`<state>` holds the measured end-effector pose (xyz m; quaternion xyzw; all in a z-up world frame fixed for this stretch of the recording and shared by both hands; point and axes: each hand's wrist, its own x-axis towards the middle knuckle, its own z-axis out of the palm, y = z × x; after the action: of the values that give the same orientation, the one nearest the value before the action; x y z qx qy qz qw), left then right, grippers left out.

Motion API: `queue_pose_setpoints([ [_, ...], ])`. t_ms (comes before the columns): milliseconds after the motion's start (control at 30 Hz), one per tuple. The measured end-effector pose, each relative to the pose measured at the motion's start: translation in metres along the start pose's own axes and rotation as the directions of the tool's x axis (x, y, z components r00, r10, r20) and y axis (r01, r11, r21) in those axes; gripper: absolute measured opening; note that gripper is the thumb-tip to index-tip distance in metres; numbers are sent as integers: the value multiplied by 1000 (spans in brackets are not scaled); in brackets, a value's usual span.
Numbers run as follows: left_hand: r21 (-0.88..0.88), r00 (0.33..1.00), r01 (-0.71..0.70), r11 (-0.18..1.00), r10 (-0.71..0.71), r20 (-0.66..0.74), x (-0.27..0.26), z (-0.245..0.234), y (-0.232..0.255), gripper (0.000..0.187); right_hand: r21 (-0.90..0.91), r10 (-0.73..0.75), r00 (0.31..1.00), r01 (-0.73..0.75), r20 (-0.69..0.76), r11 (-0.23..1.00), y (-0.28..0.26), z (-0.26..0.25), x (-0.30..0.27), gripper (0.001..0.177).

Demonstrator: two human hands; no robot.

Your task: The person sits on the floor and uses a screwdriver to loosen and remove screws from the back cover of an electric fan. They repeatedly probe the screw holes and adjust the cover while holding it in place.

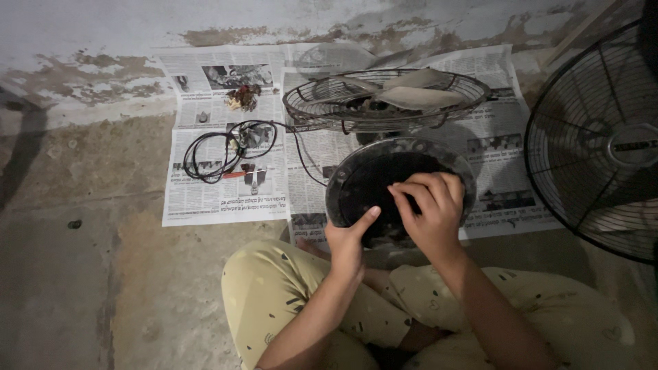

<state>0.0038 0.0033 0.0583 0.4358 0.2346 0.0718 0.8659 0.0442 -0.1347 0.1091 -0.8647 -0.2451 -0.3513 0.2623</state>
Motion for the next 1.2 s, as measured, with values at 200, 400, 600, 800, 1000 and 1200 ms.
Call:
queue_pose_setpoints([
  [200,-3,1000,-1,1000,1,22,-2,1,3,50,29,58,998,-57,-35,998,-3,2,-3,18],
  [400,-8,999,36,999,-35,2,-3,0,4,51,1,34,999,-34,-24,999,-5,-1,0,16],
  [600,-9,999,45,999,-45,4,-2,-1,3,51,11,46,999,-46,-4,999,-6,-3,1,17],
  [800,-16,1000,15,1000,-15,17,-1,0,1,50,-2,-12,1000,12,4,1000,-3,-4,1,16],
  [1000,-2,1000,20,1000,-20,0,-1,-1,0,49,-3,-52,996,53,67,999,0,-10,1,19],
  [1200,-12,1000,25,1000,-25,-1,-1,-2,-2,47,1,-114,989,114,89,993,6,-11,2,23],
])
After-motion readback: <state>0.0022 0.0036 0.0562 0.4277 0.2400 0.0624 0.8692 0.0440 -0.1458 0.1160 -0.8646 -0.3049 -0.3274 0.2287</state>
